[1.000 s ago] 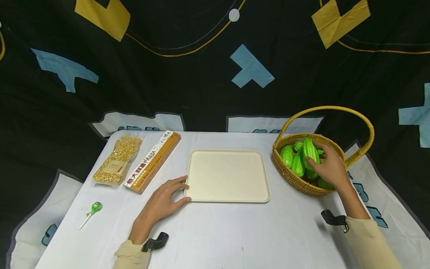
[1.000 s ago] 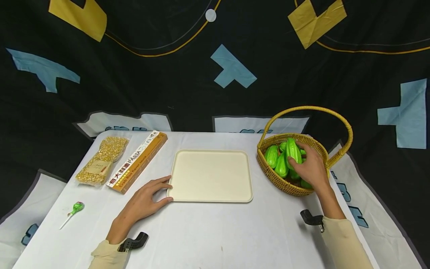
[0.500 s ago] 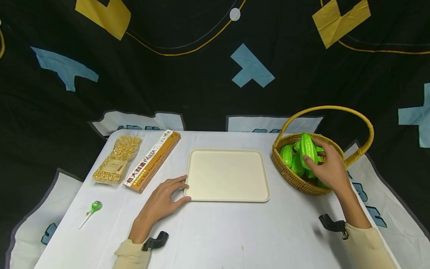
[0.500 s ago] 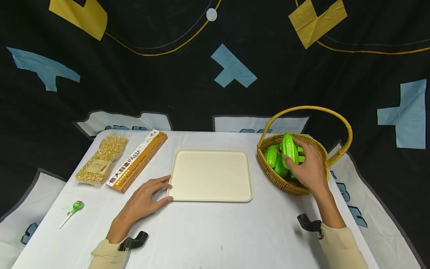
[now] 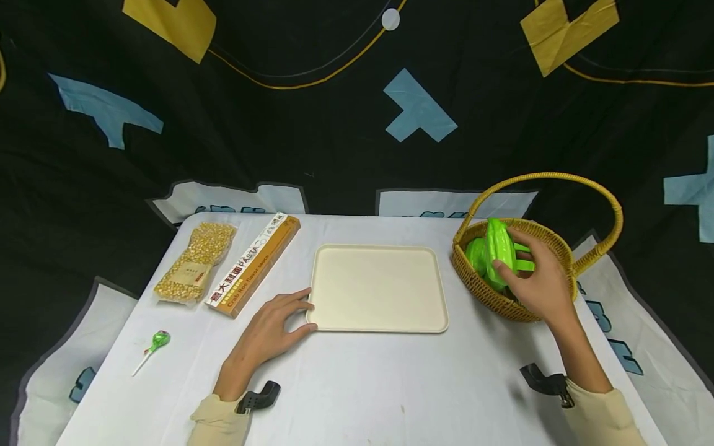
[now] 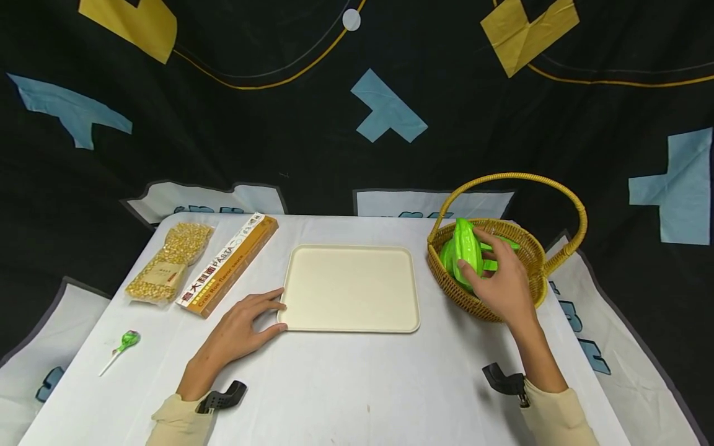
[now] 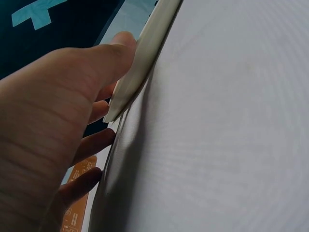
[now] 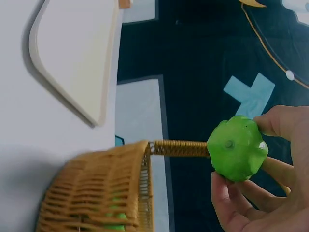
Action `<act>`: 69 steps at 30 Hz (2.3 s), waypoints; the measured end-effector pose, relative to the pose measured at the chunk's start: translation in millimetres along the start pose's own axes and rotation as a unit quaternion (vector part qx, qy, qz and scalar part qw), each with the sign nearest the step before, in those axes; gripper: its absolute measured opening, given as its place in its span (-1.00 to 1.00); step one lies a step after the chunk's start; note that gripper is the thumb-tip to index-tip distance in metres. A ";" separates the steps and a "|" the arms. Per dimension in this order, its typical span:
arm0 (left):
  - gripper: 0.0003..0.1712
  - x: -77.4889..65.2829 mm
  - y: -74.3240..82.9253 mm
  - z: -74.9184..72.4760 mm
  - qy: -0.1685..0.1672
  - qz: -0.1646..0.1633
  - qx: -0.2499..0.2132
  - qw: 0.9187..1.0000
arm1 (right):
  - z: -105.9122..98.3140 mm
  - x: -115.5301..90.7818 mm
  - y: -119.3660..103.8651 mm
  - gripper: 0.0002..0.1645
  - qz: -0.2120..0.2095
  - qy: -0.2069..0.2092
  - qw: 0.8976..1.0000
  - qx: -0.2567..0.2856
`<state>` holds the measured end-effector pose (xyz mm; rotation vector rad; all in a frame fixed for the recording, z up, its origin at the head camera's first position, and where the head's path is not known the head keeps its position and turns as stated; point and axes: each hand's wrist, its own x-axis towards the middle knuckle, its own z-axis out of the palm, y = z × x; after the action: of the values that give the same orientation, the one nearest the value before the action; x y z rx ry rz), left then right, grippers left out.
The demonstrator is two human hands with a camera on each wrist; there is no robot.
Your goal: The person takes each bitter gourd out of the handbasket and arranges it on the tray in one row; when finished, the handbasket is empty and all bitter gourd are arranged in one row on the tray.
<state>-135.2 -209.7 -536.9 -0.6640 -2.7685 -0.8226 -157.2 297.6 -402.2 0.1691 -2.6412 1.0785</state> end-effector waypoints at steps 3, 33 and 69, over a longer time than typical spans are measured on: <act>-0.52 0.1 0.3 -0.2 0.000 -0.002 0.000 1.000 | 6.6 -2.5 -5.0 -0.12 -0.003 0.003 1.000 0.006; -0.52 -1.5 -3.1 0.5 0.000 0.003 -0.004 1.000 | 79.3 -4.1 -26.0 -0.14 -0.035 -0.048 0.996 0.063; -0.54 -2.5 0.0 -2.2 0.009 0.011 -0.003 1.000 | 181.2 -0.3 -48.5 -0.17 -0.053 -0.131 0.986 0.093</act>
<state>-132.9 -211.9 -535.8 -0.6839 -2.7376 -0.8298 -185.6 136.0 -493.3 0.5179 -2.7133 1.3472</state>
